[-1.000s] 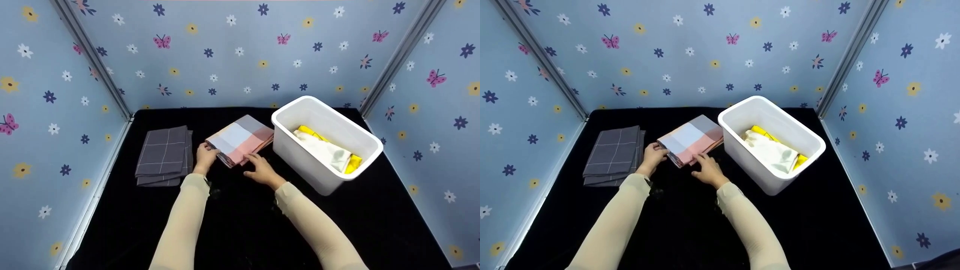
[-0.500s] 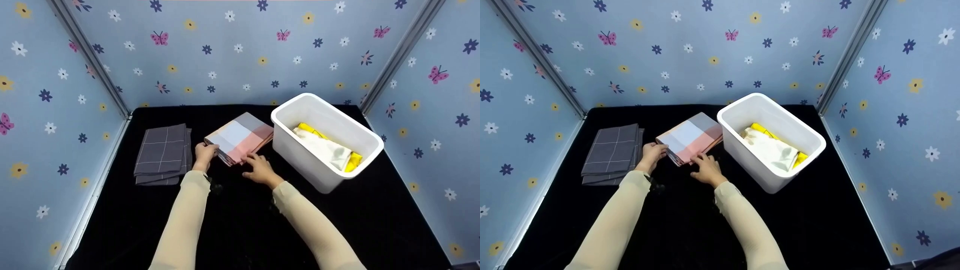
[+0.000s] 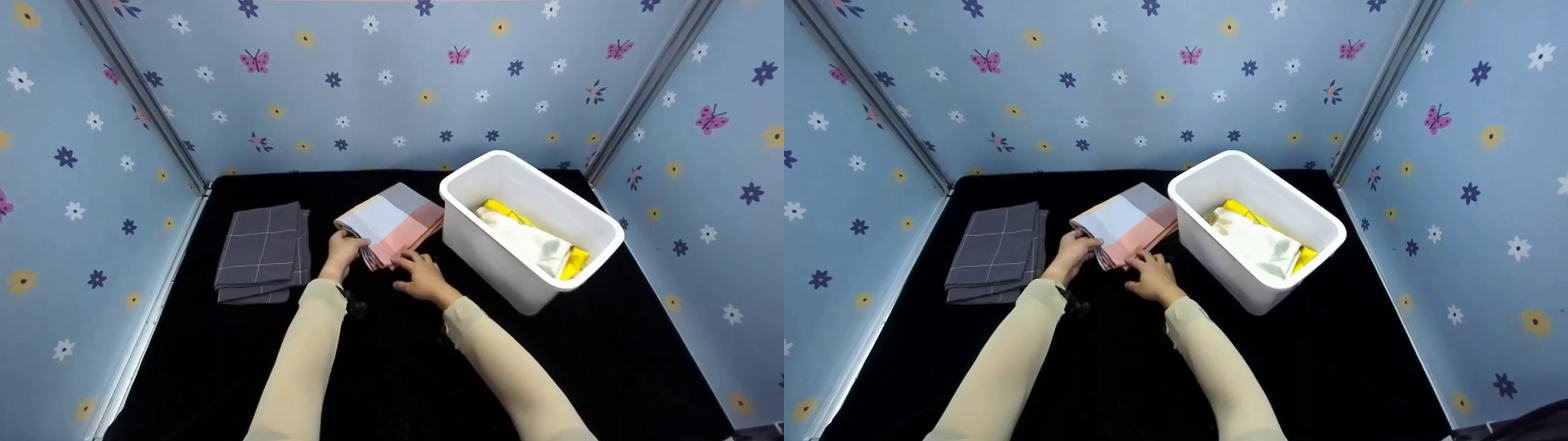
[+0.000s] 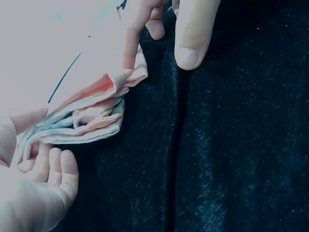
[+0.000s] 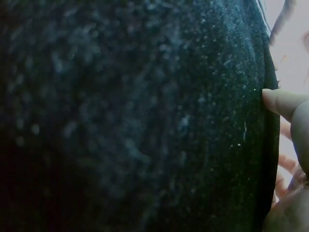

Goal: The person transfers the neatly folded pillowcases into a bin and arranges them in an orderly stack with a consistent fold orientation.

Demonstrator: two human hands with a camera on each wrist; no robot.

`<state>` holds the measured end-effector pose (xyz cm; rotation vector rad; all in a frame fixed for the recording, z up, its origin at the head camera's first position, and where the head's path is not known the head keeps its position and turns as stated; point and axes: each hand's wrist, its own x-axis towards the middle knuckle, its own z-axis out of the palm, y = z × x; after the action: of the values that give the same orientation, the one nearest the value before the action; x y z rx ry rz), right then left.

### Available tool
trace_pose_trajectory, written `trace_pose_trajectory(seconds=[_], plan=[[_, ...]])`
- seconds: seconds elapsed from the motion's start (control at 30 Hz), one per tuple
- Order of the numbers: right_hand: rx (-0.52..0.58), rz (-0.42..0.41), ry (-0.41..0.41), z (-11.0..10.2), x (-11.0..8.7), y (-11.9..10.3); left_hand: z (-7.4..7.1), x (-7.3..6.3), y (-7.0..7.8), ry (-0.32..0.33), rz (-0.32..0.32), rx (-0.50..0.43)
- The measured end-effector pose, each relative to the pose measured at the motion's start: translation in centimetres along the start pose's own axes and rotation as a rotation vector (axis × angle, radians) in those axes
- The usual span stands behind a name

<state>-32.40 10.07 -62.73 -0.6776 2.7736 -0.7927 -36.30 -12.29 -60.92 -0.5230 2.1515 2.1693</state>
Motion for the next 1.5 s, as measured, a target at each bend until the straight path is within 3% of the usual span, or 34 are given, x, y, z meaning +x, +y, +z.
trace_pose_trajectory(seconds=[0.2, 0.43, 0.67, 1.03, 1.5], plan=[[-0.005, -0.008, 0.013, -0.2, 0.2, -0.1, 1.0, -0.2, 0.3, -0.023, 0.069, 0.049], [0.068, -0.041, 0.043, -0.5, 0.3, 0.1, 1.5, -0.4, 0.7, 0.040, 0.121, 0.098], [0.161, -0.055, 0.115, -1.8, 0.0, 0.1, 1.2, -0.3, 1.9, -0.007, 0.161, -0.031], [0.283, -0.135, 0.347, -2.9, 0.0, 2.0, 0.4, -0.8, 5.3, -0.059, 0.210, -0.166], [0.394, 0.002, 0.353, -4.6, -0.6, 1.0, -1.6, -1.6, 8.9, -0.148, 0.301, -0.193]])
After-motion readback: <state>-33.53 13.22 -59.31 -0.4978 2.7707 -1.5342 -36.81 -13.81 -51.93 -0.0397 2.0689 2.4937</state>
